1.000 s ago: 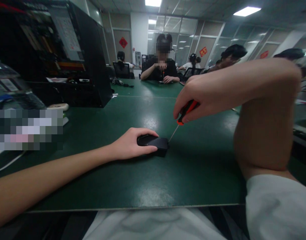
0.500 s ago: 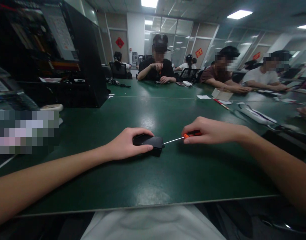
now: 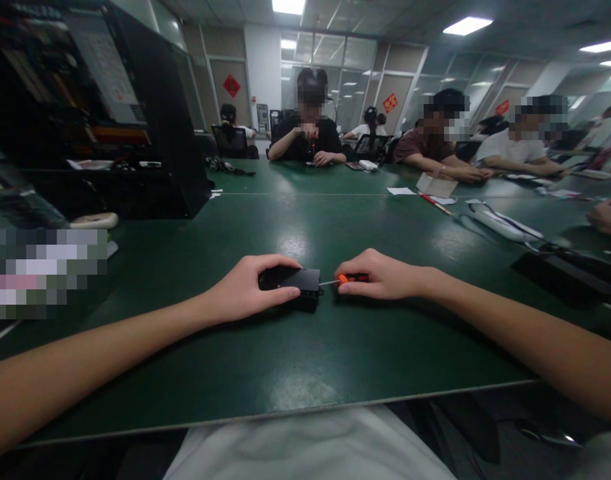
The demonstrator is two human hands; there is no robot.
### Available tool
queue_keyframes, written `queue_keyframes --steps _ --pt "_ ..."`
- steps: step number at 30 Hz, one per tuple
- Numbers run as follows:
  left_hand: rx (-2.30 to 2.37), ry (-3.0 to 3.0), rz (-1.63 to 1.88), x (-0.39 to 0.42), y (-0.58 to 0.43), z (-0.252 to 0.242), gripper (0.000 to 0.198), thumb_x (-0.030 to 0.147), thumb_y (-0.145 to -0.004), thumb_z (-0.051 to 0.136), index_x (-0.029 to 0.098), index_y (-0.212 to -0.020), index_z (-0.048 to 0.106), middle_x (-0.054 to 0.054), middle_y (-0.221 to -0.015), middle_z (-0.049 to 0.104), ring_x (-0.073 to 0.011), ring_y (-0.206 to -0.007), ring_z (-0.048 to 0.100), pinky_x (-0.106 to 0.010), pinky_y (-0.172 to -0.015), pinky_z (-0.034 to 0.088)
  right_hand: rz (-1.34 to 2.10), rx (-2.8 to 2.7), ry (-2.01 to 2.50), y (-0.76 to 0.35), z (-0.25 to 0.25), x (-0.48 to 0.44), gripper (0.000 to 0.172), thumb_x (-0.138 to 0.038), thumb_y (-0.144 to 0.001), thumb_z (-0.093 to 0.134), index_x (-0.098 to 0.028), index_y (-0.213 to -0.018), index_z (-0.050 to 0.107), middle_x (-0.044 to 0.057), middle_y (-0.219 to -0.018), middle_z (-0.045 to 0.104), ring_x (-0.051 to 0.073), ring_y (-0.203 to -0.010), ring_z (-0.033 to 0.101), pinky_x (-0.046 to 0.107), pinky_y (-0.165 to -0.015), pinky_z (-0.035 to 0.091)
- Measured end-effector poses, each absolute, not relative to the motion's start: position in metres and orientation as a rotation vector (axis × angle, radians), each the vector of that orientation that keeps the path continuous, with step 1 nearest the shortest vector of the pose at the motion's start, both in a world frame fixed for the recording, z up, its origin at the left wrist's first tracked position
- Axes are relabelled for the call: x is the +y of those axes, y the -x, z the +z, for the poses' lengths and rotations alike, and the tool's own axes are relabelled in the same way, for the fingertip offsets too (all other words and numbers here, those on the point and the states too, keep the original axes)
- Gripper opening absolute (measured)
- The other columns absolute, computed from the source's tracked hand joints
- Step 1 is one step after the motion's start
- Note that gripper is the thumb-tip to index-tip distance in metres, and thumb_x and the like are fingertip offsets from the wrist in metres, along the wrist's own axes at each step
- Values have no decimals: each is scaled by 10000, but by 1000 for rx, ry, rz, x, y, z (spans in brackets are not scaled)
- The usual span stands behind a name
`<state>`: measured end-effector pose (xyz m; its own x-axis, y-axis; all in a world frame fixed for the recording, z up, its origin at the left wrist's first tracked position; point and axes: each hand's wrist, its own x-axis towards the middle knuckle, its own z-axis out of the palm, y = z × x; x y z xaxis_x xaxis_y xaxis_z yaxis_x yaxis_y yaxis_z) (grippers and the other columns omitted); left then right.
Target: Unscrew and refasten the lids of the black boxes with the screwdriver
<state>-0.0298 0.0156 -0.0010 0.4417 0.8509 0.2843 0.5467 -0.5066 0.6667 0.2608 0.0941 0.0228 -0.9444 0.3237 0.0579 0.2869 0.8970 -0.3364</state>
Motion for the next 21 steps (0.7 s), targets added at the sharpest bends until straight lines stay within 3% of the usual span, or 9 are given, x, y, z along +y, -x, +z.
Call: queue_keyframes --steps 8,15,21 --pt "1166 -2218 850 14 29 1 438 479 -870 725 199 -1205 697 -59 -1197 735 -274 -1094 669 -367 -942 510 -218 -2860 511 -275 29 98 417 -502 -1001 474 -146 -996 691 59 -793 698 109 -615 570 242 -585 327" --pt "1150 -2239 870 16 29 -3 437 467 -872 730 187 -1206 696 -63 -1206 733 -265 -1109 665 -348 -954 497 -364 -2790 595 -258 13 79 331 -401 -1009 466 -155 -1046 684 68 -910 739 137 -703 645 252 -590 343" --pt "1149 -2265 860 16 30 -1 449 454 -871 731 177 -1222 695 -63 -1185 738 -257 -1081 674 -334 -934 500 -215 -2735 548 -249 -1 78 327 -376 -1027 464 -137 -1162 642 61 -990 740 138 -791 684 239 -661 433"
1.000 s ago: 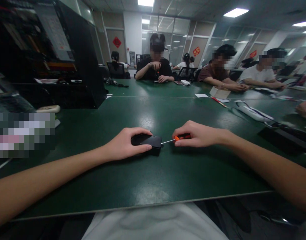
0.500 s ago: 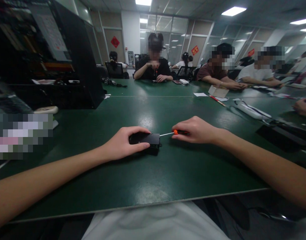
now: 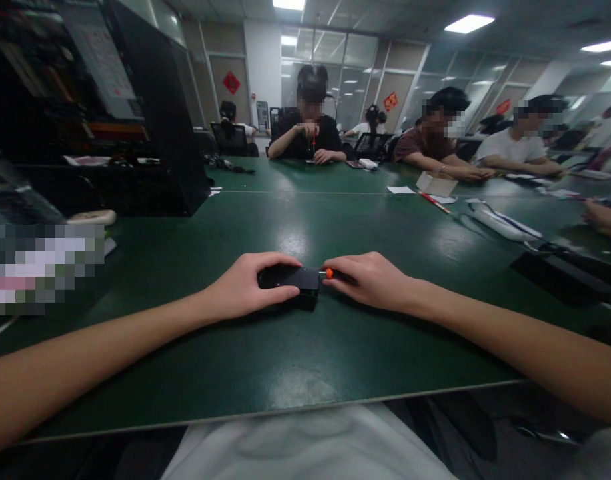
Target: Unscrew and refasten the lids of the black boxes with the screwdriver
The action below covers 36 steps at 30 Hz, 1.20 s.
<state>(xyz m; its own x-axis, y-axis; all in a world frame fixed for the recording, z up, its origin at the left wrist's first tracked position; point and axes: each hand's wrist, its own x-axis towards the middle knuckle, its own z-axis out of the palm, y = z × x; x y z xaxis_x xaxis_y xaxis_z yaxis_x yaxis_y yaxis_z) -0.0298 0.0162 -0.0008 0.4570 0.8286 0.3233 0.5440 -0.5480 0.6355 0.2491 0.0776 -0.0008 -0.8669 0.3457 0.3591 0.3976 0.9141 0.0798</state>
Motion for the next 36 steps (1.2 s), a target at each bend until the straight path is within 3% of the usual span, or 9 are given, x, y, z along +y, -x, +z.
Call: queue_keyframes --steps 10,14,18,21,24,30,32,36 --pt "1224 -2349 608 27 62 18 483 506 -845 762 233 -1242 741 -39 -1123 785 -238 -961 720 -310 -866 523 -296 -2665 512 -246 3 76 302 -318 -1014 474 -133 -1165 660 63 -971 729 137 -786 666 240 -660 422" --pt "1244 -2330 617 26 59 18 513 514 -819 785 215 -1235 754 -44 -1024 801 -217 -830 715 -284 -753 522 102 -2640 560 -238 4 74 281 -311 -978 546 -137 -1146 690 56 -1005 733 124 -831 666 217 -734 445" --pt "1240 -2256 670 26 57 14 520 519 -811 789 204 -1224 760 -31 -878 789 -184 -678 661 -252 -591 469 564 -2588 655 -233 5 77 291 -339 -941 613 -134 -1117 720 21 -901 725 93 -745 628 197 -708 442" --pt "1214 -2219 693 26 57 12 524 518 -819 782 198 -1233 754 -35 -873 782 -182 -668 649 -247 -572 460 756 -2580 628 -235 5 83 344 -384 -953 598 -122 -1142 714 27 -938 728 101 -782 634 200 -730 462" --pt "1159 -2265 679 25 55 13 507 507 -837 769 199 -1239 751 -37 -877 781 -178 -652 644 -248 -566 456 572 -2665 511 -240 7 88 344 -362 -977 558 -112 -1170 694 58 -1003 722 117 -853 648 214 -779 470" --pt "1102 -2410 719 20 48 12 483 467 -841 780 171 -1221 757 -55 -941 795 -196 -731 687 -269 -656 484 -375 -2671 336 -243 9 85 338 -250 -1019 441 -106 -1226 667 93 -922 660 145 -812 580 250 -705 405" --pt "1098 -2386 729 20 47 10 489 476 -839 778 166 -1217 757 -60 -947 796 -202 -733 689 -272 -642 485 -414 -2654 318 -241 7 82 340 -235 -1027 418 -97 -1221 660 95 -923 648 147 -821 571 252 -717 410" --pt "1101 -2346 736 21 47 8 484 481 -841 771 165 -1209 760 -61 -919 795 -199 -700 677 -270 -605 475 -82 -2726 318 -240 8 81 323 -228 -1027 435 -99 -1242 638 72 -928 628 108 -783 558 213 -707 411"
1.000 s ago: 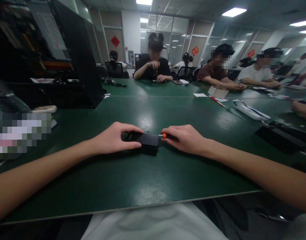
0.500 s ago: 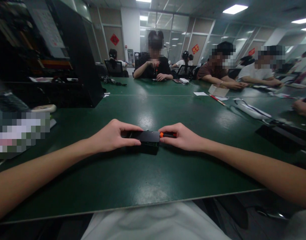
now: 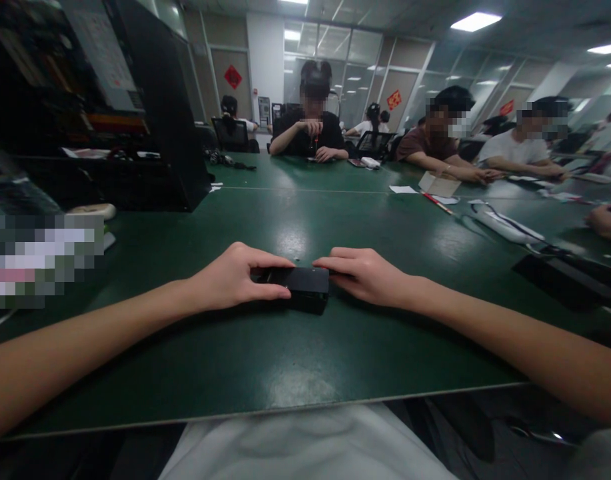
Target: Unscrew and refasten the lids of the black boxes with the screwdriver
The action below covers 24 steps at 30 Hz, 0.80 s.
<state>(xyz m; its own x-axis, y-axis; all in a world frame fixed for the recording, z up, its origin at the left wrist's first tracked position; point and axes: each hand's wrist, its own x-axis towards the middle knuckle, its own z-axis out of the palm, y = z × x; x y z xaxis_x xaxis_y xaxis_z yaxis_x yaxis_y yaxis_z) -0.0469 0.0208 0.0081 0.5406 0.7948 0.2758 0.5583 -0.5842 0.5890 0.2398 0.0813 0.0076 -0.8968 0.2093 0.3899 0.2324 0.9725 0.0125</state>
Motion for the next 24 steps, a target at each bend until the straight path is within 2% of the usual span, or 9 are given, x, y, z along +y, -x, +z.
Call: queue_keyframes --steps 3,9,16,20,24 --pt "1087 -2341 738 21 46 9 469 470 -844 768 172 -1207 762 -67 -949 798 -200 -712 684 -272 -611 482 59 -2772 303 -241 12 83 310 -235 -1021 459 -103 -1230 646 57 -902 615 98 -775 555 201 -706 406" --pt "1097 -2311 775 20 45 8 488 482 -822 784 174 -1200 769 -89 -991 804 -232 -779 717 -289 -655 522 24 -2728 365 -238 11 78 315 -218 -1012 446 -96 -1217 653 78 -925 619 114 -776 551 217 -705 405" --pt "1089 -2374 774 18 44 11 458 480 -832 775 196 -1192 772 -85 -1053 800 -247 -875 732 -293 -761 543 379 -2747 416 -233 10 81 332 -304 -1015 482 -121 -1227 659 89 -1030 694 131 -907 638 232 -809 465" --pt "1109 -2327 785 15 43 15 440 466 -823 786 205 -1176 777 -72 -1065 797 -257 -928 729 -324 -862 545 354 -2773 428 -243 13 91 329 -328 -988 534 -117 -1199 670 90 -1055 709 134 -933 654 233 -830 474" --pt "1135 -1966 979 21 44 14 438 462 -820 792 185 -1158 767 -76 -1088 783 -264 -1001 709 -344 -919 536 308 -2753 535 -255 13 101 327 -333 -964 567 -118 -1188 672 80 -1043 715 131 -890 655 238 -809 482"
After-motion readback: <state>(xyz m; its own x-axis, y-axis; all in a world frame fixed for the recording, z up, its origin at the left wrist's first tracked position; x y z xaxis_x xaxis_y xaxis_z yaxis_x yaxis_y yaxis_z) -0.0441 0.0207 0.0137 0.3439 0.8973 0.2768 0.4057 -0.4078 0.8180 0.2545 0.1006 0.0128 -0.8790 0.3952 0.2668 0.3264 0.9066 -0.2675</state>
